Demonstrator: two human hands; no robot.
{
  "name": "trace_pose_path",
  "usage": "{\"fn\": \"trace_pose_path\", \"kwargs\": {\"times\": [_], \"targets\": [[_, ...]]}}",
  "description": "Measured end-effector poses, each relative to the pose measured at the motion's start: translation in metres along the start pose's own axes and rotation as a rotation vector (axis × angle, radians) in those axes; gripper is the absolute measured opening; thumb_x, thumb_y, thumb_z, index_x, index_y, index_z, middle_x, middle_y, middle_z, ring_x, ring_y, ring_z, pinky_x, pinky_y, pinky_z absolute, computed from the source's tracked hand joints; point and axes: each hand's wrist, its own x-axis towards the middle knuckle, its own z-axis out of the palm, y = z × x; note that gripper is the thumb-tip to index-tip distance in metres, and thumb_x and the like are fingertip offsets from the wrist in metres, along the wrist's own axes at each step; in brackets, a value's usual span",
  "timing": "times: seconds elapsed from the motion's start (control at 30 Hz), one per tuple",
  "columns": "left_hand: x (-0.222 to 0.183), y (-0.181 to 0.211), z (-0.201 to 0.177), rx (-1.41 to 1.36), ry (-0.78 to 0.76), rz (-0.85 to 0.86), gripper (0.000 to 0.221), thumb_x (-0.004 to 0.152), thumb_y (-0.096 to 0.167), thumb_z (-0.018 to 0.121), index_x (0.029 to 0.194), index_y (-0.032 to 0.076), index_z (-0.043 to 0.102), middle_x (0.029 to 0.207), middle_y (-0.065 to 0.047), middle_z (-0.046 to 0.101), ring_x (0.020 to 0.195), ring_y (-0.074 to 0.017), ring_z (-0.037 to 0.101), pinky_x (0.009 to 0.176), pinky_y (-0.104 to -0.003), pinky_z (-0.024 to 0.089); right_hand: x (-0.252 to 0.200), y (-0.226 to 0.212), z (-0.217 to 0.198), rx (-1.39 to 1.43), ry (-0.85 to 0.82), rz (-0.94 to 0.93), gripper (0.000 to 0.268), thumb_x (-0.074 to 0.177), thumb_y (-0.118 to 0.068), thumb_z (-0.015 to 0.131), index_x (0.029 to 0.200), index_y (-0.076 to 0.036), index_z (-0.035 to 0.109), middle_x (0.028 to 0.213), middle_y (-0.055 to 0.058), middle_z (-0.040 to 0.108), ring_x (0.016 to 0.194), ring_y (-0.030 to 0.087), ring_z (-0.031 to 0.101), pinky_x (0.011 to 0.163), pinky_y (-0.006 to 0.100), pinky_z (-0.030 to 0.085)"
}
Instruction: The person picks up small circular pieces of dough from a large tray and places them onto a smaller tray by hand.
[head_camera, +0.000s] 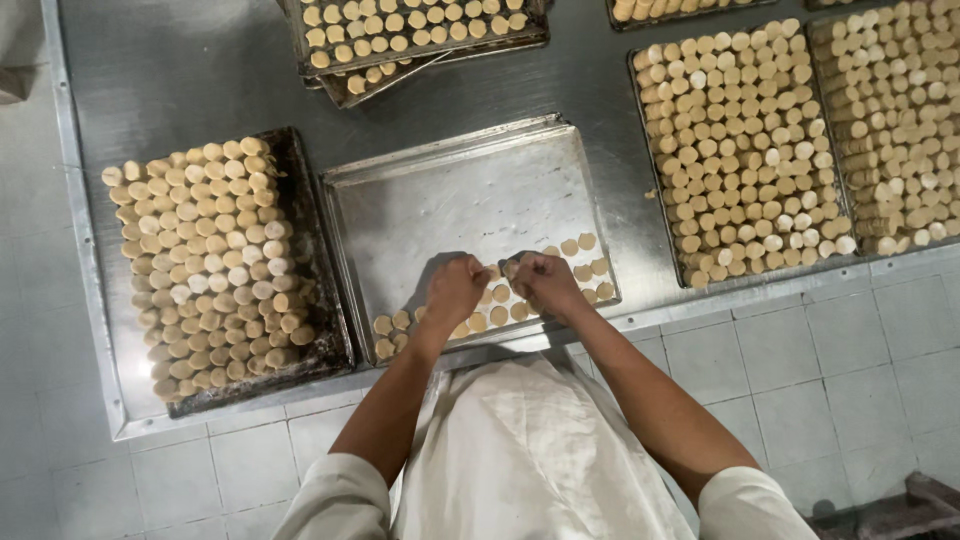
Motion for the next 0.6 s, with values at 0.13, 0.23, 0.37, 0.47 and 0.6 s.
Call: {"fn": "trace_pose_path", "kwargs": {"times": [0.13, 0.23, 0.37, 0.47, 0.6], "targets": [[-0.009, -0.003, -0.005, -0.21, -0.024, 0.07, 0.021, 0.089, 0.024, 0.069, 0.102, 0.009, 0.075, 0.096, -0.016, 0.076, 0.089, -0.0342, 0.074, 0.079, -0.044, 0.056, -0.003, -0.001, 0.012, -0.025, -0.009, 0.139, 0.025, 0.103, -0.027, 0.061, 0.088, -0.007, 0.067, 0.072, 0.002, 0.06, 0.058, 0.009, 0.05, 0.048, 0.025, 0.039], [-0.017, -0.012, -0.017, 0.011, 0.057, 0.088, 0.019, 0.092, 0.023, 0.07, 0.098, 0.006, 0.076, 0.097, -0.017, 0.075, 0.09, -0.0357, 0.072, 0.079, -0.046, 0.055, -0.009, -0.005, 0.02, -0.067, -0.053, 0.065, 0.025, 0.104, -0.028, 0.058, 0.096, -0.008, 0.07, 0.075, 0.002, 0.063, 0.061, 0.008, 0.052, 0.051, 0.024, 0.042], [-0.034, -0.011, -0.028, -0.158, 0.098, 0.099, 0.017, 0.089, 0.02, 0.073, 0.097, 0.005, 0.073, 0.096, -0.015, 0.076, 0.085, -0.029, 0.074, 0.076, -0.042, 0.059, -0.014, -0.006, 0.034, 0.012, -0.108, 0.152, 0.031, 0.108, -0.035, 0.048, 0.103, -0.01, 0.065, 0.08, 0.0, 0.067, 0.063, 0.006, 0.057, 0.05, 0.023, 0.04], [-0.059, -0.005, -0.034, -0.399, 0.053, 0.295, 0.014, 0.091, 0.016, 0.072, 0.095, 0.003, 0.072, 0.091, -0.014, 0.076, 0.081, -0.027, 0.073, 0.077, -0.04, 0.059, -0.009, 0.005, 0.06, 0.303, -0.068, 0.439, 0.041, 0.106, -0.042, 0.036, 0.107, -0.013, 0.064, 0.085, 0.002, 0.069, 0.069, 0.01, 0.064, 0.061, 0.025, 0.053], [-0.081, -0.019, -0.058, -0.198, 0.367, 0.375, 0.008, 0.091, 0.013, 0.072, 0.092, 0.006, 0.075, 0.09, -0.01, 0.077, 0.07, -0.0227, 0.072, 0.095, -0.043, 0.051, 0.012, 0.011, 0.098, 0.287, -0.284, 0.197, 0.034, 0.11, -0.038, 0.048, 0.105, -0.009, 0.065, 0.078, 0.003, 0.063, 0.059, 0.011, 0.053, 0.048, 0.025, 0.042]]}}
